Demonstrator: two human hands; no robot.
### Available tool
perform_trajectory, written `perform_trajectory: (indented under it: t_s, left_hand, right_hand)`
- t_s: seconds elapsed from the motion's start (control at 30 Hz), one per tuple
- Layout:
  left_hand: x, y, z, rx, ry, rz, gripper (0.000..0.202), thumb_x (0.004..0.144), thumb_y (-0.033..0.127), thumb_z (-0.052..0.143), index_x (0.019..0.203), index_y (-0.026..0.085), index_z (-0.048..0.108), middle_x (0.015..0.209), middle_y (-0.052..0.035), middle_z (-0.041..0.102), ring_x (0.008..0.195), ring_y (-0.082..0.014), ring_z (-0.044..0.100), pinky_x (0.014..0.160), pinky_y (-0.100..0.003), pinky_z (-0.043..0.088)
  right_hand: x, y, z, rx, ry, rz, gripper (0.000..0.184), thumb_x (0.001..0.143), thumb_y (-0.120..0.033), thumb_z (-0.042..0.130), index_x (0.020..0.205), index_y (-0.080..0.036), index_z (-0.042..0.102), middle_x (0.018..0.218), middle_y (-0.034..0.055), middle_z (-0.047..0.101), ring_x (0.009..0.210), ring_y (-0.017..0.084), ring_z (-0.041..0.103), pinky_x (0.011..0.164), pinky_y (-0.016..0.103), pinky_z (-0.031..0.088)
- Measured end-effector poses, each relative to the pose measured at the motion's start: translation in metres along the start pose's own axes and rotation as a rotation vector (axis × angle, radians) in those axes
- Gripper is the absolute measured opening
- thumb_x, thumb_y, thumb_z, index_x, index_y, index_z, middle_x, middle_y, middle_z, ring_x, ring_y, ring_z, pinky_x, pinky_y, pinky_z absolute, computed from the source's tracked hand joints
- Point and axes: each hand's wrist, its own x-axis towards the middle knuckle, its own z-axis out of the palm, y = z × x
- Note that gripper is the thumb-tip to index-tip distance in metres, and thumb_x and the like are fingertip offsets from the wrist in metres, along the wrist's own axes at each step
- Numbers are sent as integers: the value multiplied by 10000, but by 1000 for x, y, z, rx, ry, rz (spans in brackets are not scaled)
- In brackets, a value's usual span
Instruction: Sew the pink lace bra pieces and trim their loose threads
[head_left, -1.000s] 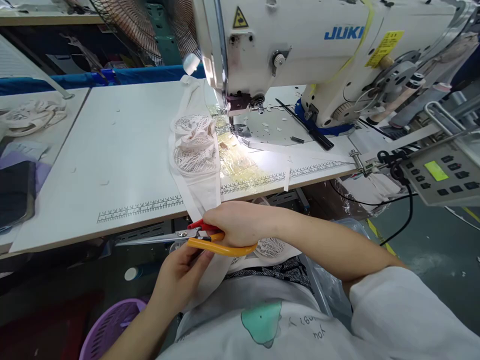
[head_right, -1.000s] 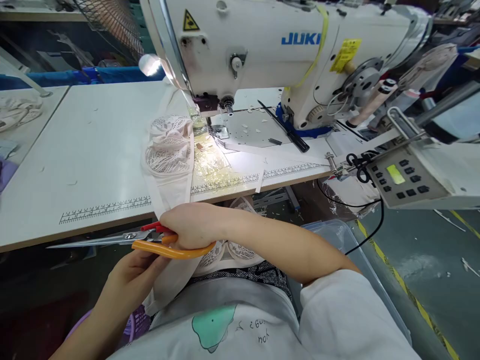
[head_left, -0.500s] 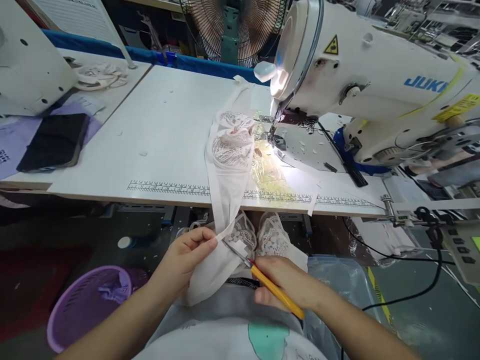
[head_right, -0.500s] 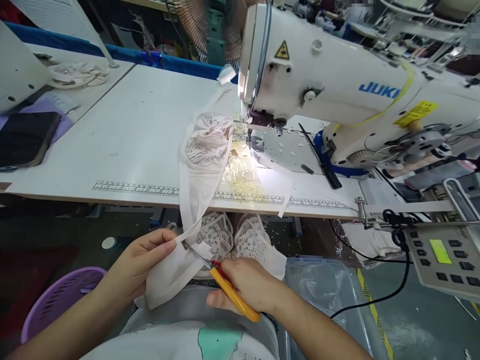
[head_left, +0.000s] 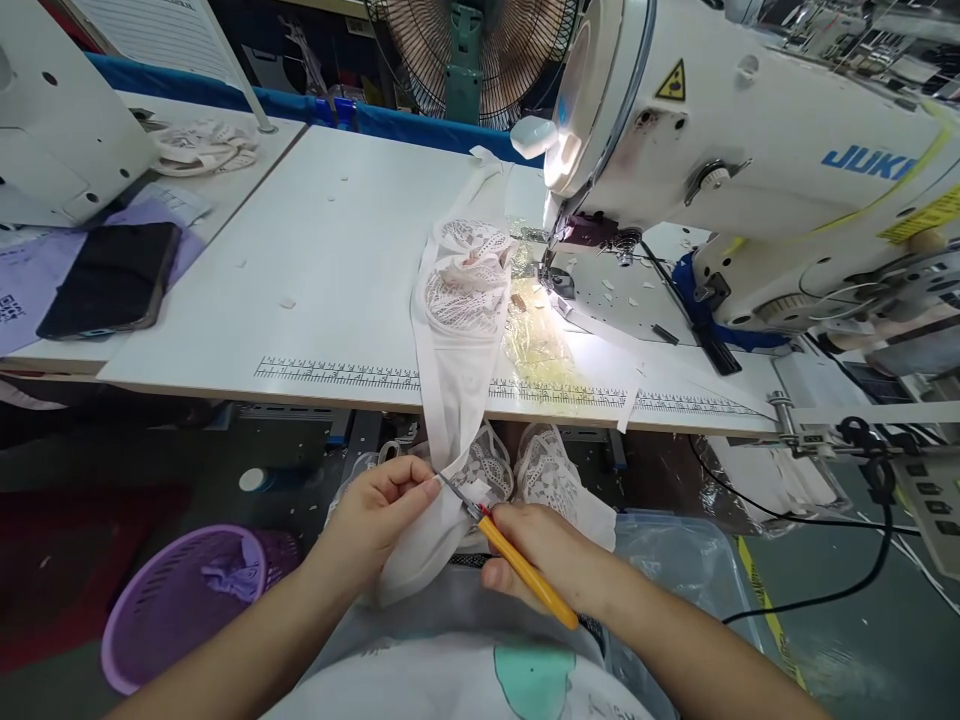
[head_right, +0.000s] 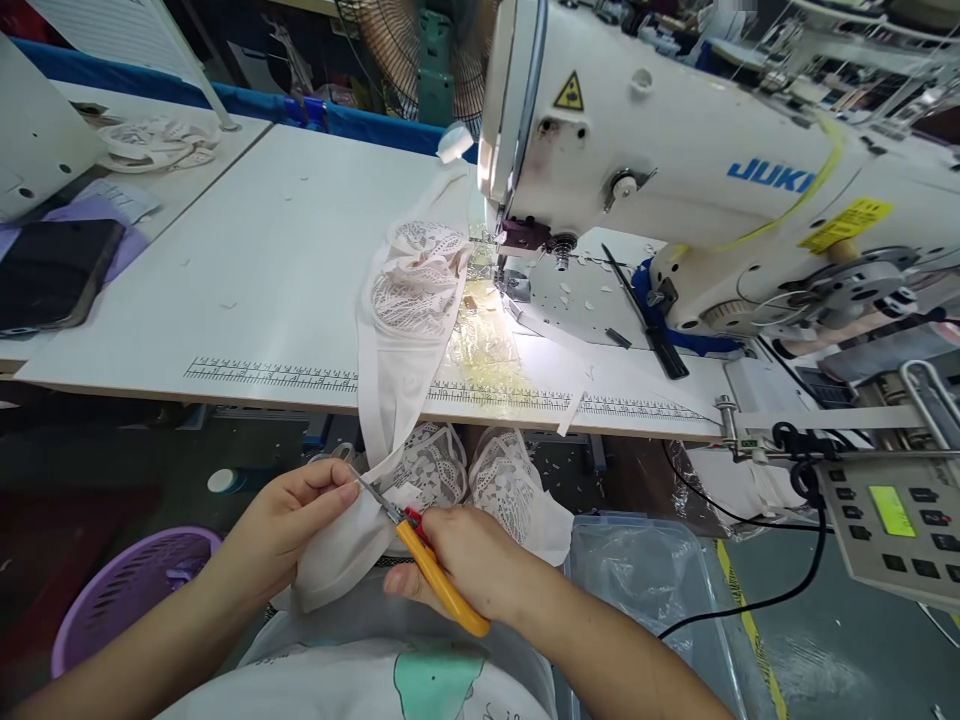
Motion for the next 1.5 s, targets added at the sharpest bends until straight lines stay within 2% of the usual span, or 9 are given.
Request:
perform_trajectory:
  t_s: [0.13, 0.37, 0.53, 0.67, 0.93, 1.07, 1.27, 1.37, 1.5]
  left_hand:
    - [1, 0, 0, 7, -15, 19, 235, 582, 333, 724, 515, 167, 571, 516, 37, 469, 488, -90, 377, 457, -191, 289]
    - [0, -1, 0, 72, -8, 72, 198, 621, 323, 704, 540, 180, 594, 522, 33, 491, 491, -95, 397, 457, -191, 306]
    - [-6, 3, 1, 284, -69, 178, 178, 682, 341, 654, 588, 190, 650, 567, -1, 587, 533, -133, 494, 492, -217, 382]
    - [-11, 6, 7, 501, -174, 250, 193, 742, 338, 586, 662, 190, 677, 633, -16, 662, 600, -160, 569, 558, -235, 443]
    - [-7, -1, 18, 758, -369, 468, 238, 853, 309, 455, 795, 195, 656, 725, -9, 693, 650, -149, 628, 581, -224, 474]
    - [2, -9, -3, 1112, -322, 677, 281, 891, 272, 354, 929, 193, 621, 858, -40, 699, 790, -205, 636, 708, -316, 480]
    - [11, -9, -29, 1345, -268, 786, 234, 893, 241, 363, 819, 184, 577, 771, -15, 654, 753, -205, 615, 958, -460, 345]
    - [11, -3, -22, 1342, -347, 796, 248, 899, 208, 347, 811, 178, 577, 772, -15, 648, 747, -193, 609, 927, -420, 374]
    - [7, 4, -4, 1377, -455, 772, 285, 900, 184, 331, 816, 164, 603, 779, -55, 649, 766, -215, 597, 714, -331, 450]
  right_hand:
    - [0, 0, 5, 42, 27, 5, 361, 746, -503, 524, 654, -218, 324, 600, -25, 425, 527, 117, 392, 503, 256, 303]
    - [-1, 9, 17, 149, 112, 102, 378, 745, -445, 590, 616, -217, 318, 549, -50, 371, 497, 99, 339, 463, 243, 260]
    - [-9, 11, 4, 236, 399, 55, 439, 669, -552, 649, 664, -216, 366, 616, -28, 449, 538, 121, 394, 490, 250, 323]
    - [-13, -1, -8, 302, 630, -164, 255, 739, -389, 611, 829, -204, 460, 818, 39, 553, 707, 174, 522, 629, 296, 435]
    - [-11, -7, -2, 328, 602, -198, 151, 660, -186, 535, 714, -217, 397, 677, -12, 502, 585, 135, 473, 517, 248, 397]
    - [-26, 10, -8, 285, 732, -171, 135, 677, -149, 524, 747, -214, 428, 722, -4, 507, 626, 141, 492, 548, 256, 415]
    - [-51, 39, -16, 185, 895, -125, 121, 754, -154, 526, 814, -225, 448, 760, -14, 535, 656, 144, 522, 614, 279, 445]
    - [-56, 47, -20, 7, 954, -38, 86, 770, -185, 530, 810, -221, 463, 748, -1, 547, 642, 156, 530, 597, 288, 455]
    - [-53, 41, -21, -199, 1038, 21, 198, 744, -215, 584, 935, -200, 537, 865, 60, 602, 705, 192, 560, 641, 325, 473]
